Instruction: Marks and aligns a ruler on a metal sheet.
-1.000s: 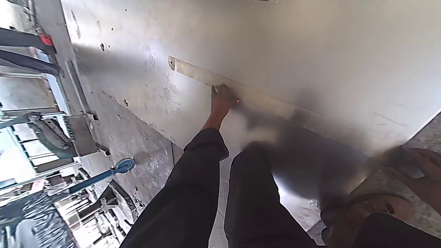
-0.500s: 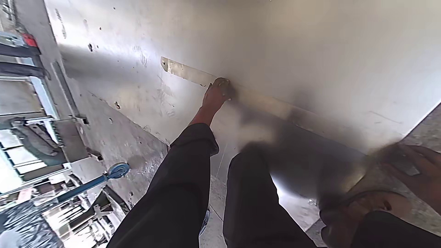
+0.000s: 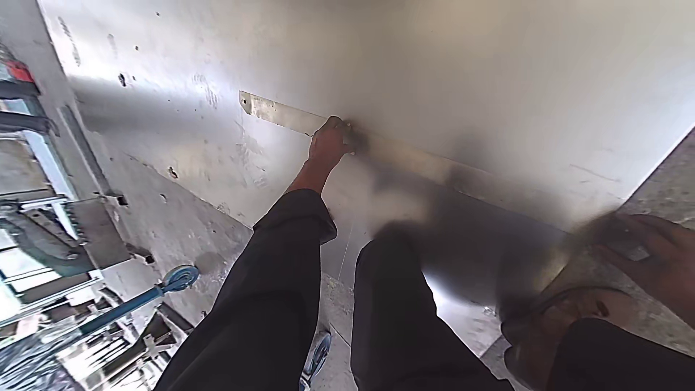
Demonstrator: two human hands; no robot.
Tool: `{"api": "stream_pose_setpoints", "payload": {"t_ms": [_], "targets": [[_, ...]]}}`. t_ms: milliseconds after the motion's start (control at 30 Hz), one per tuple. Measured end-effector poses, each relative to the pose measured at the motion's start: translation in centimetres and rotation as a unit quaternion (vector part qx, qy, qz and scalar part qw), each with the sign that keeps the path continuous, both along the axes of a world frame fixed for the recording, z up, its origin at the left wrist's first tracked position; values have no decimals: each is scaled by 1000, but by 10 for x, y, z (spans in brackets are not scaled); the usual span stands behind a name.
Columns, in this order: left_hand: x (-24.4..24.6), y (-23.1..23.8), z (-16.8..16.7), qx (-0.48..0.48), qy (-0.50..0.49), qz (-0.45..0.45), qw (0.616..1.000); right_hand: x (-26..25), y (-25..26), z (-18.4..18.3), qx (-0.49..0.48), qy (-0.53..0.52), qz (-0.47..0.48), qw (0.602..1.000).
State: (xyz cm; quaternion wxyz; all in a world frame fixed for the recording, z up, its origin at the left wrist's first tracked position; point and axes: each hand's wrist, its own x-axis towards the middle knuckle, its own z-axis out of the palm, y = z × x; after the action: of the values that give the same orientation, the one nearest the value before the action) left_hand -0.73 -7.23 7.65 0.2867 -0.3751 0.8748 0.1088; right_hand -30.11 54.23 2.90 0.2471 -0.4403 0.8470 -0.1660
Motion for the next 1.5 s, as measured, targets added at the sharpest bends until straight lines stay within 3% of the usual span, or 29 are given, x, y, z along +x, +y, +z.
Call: {"api": "stream_pose_setpoints", "payload": {"t_ms": [133, 267, 500, 867, 933, 967, 1000, 1033, 1067, 1133, 1167, 1200, 1267, 1500], "targets": [[5, -4, 9, -10, 1, 8, 1000, 2, -10, -4, -3, -8, 0, 1000], [0, 10, 1, 8, 10, -24, 1000, 4, -6, 13, 6, -2, -7, 1000], [5, -3, -10, -26, -27, -14, 999, 5, -9, 3, 9, 21, 0, 1000], [24, -24, -32, -34, -7, -38, 999, -3, -7, 3, -4, -7, -5, 1000], [25, -14, -23, -49, 27, -102, 993, -4, -8, 5, -3, -19, -8, 1000], [6, 9, -1, -61, 3, -114, 992, -4, -9, 6, -5, -22, -9, 1000], [-50, 51, 34, -48, -157, 35, 986, -5, -11, 8, -10, -26, -12, 1000], [-82, 71, 53, -31, -204, 122, 971, -5, -12, 9, -10, -29, -15, 999], [-92, 78, 60, -24, -211, 152, 965, -5, -13, 10, -10, -29, -17, 999], [-51, 50, 35, -35, -150, 55, 986, -4, -12, 9, -10, -23, -15, 1000], [-2, 12, 4, -40, -24, -65, 997, -4, -11, 7, -7, -19, -14, 1000], [20, -12, -19, -34, 13, -70, 997, -4, -10, 6, -6, -16, -13, 1000], [25, -26, -31, -27, -8, -34, 999, -4, -10, 5, -6, -9, -7, 1000], [19, -21, -25, -26, -14, -27, 999, -3, -11, 4, -14, -3, -7, 1000]]}}
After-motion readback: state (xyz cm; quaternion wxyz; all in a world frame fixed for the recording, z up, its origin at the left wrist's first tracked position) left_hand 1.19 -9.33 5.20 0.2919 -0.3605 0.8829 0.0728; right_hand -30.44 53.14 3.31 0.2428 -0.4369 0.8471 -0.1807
